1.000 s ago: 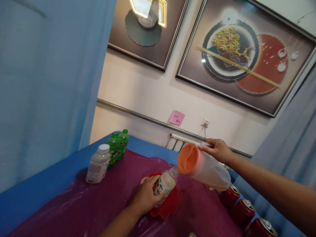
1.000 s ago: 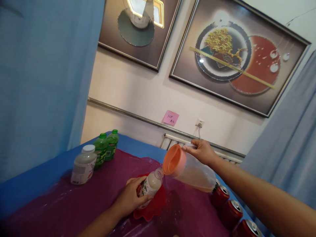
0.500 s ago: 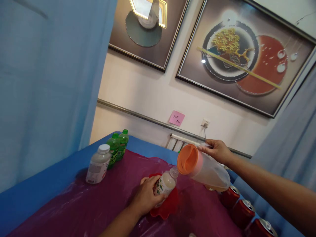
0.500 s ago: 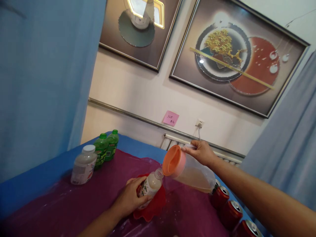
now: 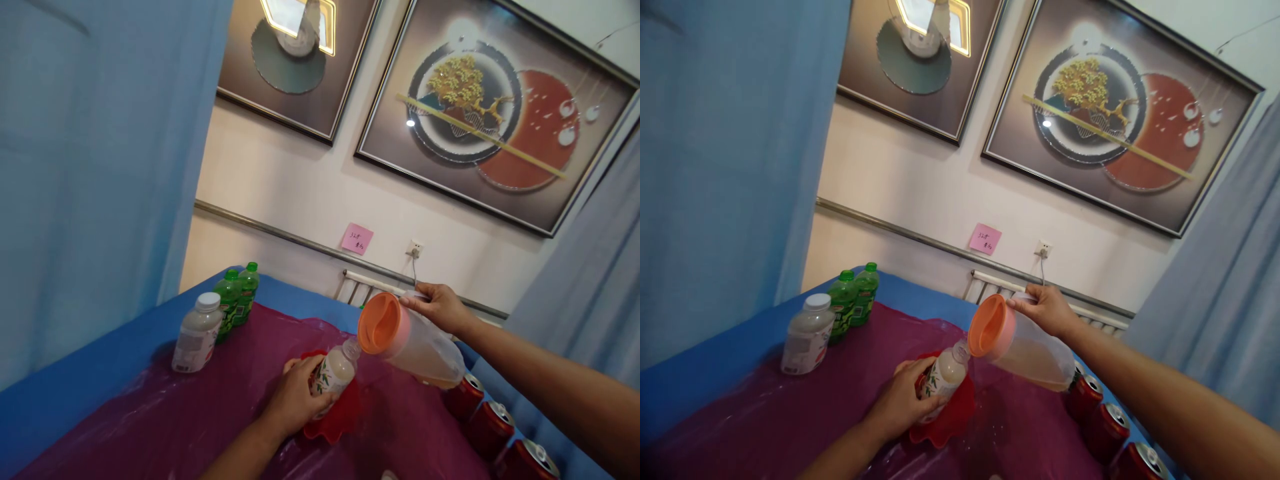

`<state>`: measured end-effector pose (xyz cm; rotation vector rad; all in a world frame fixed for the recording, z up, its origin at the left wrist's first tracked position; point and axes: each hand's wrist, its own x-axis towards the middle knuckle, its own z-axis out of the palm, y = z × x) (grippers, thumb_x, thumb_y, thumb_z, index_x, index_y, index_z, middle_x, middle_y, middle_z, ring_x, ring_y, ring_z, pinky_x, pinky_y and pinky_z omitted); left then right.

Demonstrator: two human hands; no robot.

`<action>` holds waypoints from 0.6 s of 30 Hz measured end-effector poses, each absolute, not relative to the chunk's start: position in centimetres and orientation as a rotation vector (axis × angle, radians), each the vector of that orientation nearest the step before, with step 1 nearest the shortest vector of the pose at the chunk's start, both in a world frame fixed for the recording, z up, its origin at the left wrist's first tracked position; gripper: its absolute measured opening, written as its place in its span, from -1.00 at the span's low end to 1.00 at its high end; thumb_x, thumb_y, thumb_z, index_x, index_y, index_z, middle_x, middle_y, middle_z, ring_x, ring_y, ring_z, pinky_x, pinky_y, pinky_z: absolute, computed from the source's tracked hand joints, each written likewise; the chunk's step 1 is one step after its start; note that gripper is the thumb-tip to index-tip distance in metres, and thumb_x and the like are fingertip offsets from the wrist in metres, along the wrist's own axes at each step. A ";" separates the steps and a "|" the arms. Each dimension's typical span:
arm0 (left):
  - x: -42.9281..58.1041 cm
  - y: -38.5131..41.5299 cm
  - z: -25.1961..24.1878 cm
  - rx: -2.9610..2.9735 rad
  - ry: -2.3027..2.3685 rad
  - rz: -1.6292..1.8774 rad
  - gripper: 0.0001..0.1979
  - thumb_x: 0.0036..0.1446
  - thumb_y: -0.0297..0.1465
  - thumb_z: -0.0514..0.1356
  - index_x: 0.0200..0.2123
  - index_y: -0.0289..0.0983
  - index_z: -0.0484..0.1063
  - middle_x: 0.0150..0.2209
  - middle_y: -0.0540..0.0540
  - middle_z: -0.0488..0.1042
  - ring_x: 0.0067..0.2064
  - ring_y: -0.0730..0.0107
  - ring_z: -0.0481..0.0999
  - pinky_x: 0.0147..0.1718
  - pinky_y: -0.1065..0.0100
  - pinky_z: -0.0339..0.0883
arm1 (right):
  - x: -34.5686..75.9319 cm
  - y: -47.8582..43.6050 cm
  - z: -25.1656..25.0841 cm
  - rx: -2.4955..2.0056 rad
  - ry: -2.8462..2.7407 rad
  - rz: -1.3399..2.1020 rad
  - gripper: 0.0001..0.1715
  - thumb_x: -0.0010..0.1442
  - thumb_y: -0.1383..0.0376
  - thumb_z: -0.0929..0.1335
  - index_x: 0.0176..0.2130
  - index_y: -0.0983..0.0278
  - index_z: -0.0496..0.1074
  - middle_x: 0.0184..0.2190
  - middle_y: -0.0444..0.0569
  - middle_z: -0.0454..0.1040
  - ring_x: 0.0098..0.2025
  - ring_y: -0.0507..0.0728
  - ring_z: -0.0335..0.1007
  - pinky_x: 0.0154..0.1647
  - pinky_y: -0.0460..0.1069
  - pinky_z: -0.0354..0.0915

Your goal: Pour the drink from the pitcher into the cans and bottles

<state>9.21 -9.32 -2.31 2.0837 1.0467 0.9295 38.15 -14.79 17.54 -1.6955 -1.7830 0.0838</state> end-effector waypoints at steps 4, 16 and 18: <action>9.3 -9.2 -2.7 2.083 1.049 0.965 -0.36 -0.17 -0.37 0.41 0.08 -0.17 0.50 0.08 -0.12 0.58 0.12 0.01 0.47 0.21 0.09 0.16 | 38.1 -14.9 16.8 -1.648 -1.713 0.119 -0.28 -0.03 -0.28 0.45 -0.60 0.22 0.18 -0.65 -0.25 0.07 -0.56 -0.02 -0.05 -0.56 -0.08 -0.12; 9.5 -8.5 -3.8 2.100 1.037 1.069 -0.38 -0.17 -0.36 0.42 0.07 -0.18 0.53 0.03 -0.16 0.61 0.07 -0.05 0.51 0.16 0.02 0.27 | 40.5 -16.1 9.0 -1.499 -1.213 0.225 -0.28 -0.05 -0.25 0.47 -0.62 0.20 0.13 -0.69 -0.29 0.02 -0.62 -0.03 -0.06 -0.61 -0.09 -0.07; 9.6 -8.0 -4.2 2.102 1.037 1.080 -0.37 -0.16 -0.33 0.42 0.09 -0.18 0.52 0.04 -0.18 0.60 0.08 -0.06 0.51 0.13 0.02 0.30 | 40.8 -16.6 6.8 -1.439 -1.082 0.277 -0.30 -0.01 -0.25 0.46 -0.61 0.19 0.16 -0.70 -0.27 0.08 -0.65 -0.02 -0.01 -0.64 -0.09 0.00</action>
